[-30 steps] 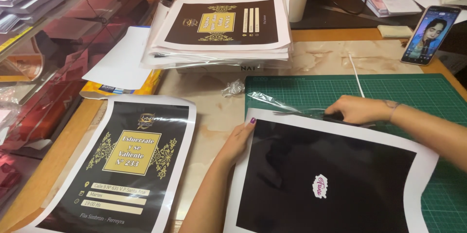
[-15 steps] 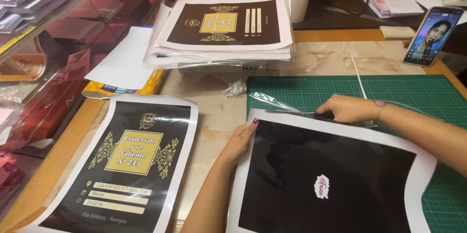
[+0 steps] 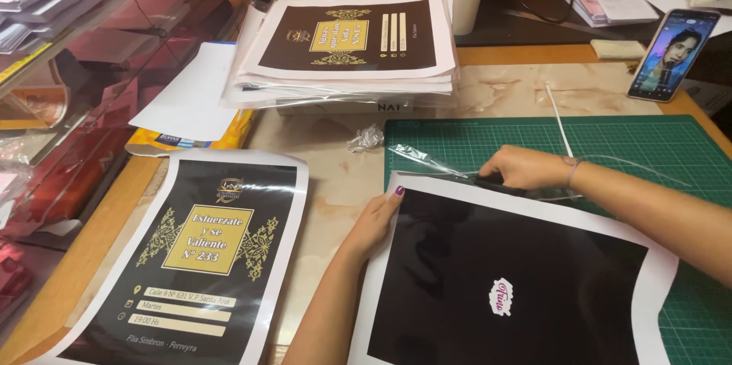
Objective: The person uses scissors to trim the excess clear plastic film from the edges of a black document sleeve. They carefully cut along the perimeter of the sleeve, removing the white border and excess material, then place the trimmed sleeve onto a stack of similar items.
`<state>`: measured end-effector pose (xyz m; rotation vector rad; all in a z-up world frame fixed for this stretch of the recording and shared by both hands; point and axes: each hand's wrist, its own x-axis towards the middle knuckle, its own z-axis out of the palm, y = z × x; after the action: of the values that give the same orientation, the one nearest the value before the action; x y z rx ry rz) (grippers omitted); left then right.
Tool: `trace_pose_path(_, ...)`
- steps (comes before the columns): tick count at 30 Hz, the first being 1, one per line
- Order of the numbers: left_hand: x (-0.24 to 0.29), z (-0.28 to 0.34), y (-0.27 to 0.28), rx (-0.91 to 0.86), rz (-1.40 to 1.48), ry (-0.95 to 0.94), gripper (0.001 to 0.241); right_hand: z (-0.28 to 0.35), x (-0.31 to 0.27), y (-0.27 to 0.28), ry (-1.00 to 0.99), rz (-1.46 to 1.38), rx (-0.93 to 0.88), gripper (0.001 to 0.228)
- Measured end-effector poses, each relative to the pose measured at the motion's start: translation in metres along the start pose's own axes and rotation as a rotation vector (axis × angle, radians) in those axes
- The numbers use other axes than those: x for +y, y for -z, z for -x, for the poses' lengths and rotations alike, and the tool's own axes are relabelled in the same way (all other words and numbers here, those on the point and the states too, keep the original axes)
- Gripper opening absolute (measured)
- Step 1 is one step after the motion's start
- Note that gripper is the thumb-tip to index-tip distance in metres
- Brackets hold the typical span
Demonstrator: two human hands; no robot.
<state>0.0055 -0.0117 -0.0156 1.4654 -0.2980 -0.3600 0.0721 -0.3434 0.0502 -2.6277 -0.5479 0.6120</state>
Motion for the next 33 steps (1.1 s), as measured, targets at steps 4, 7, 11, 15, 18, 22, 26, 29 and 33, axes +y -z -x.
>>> trace_pose_path(4, -0.003, -0.001, 0.0, -0.011, 0.056, 0.035, 0.043, -0.001, -0.012, 0.0, 0.023, 0.004, -0.029, 0.039)
trace_pose_path(7, -0.007, -0.003, 0.001, 0.0, 0.053, 0.045, 0.043, -0.002, -0.022, 0.0, 0.041, 0.006, -0.023, 0.038)
trace_pose_path(11, -0.015, -0.008, 0.005, 0.004, 0.045, 0.053, 0.042, -0.01, -0.016, -0.001, 0.056, 0.028, 0.026, 0.033)
trace_pose_path(15, -0.025, -0.014, 0.006, 0.007, 0.049, 0.045, 0.04, -0.013, -0.011, -0.004, 0.061, 0.01, 0.03, 0.031)
trace_pose_path(18, -0.023, -0.014, 0.007, -0.006, 0.026, 0.043, 0.04, -0.016, -0.004, -0.004, 0.033, 0.051, 0.06, 0.03)
trace_pose_path(22, -0.02, -0.009, 0.006, 0.016, 0.032, 0.053, 0.041, -0.003, -0.001, 0.006, 0.03, 0.103, 0.072, 0.031)
trace_pose_path(26, -0.025, -0.015, 0.01, 0.029, 0.032, 0.063, 0.042, 0.031, -0.012, 0.028, -0.055, 0.096, 0.001, 0.039)
trace_pose_path(29, -0.018, -0.012, 0.008, 0.043, 0.043, 0.077, 0.042, 0.061, -0.007, 0.041, -0.144, 0.033, -0.1, 0.053)
trace_pose_path(33, 0.041, 0.02, -0.008, 0.083, -0.084, 0.14, 0.054, 0.084, 0.023, 0.056, -0.276, -0.227, -0.191, 0.035)
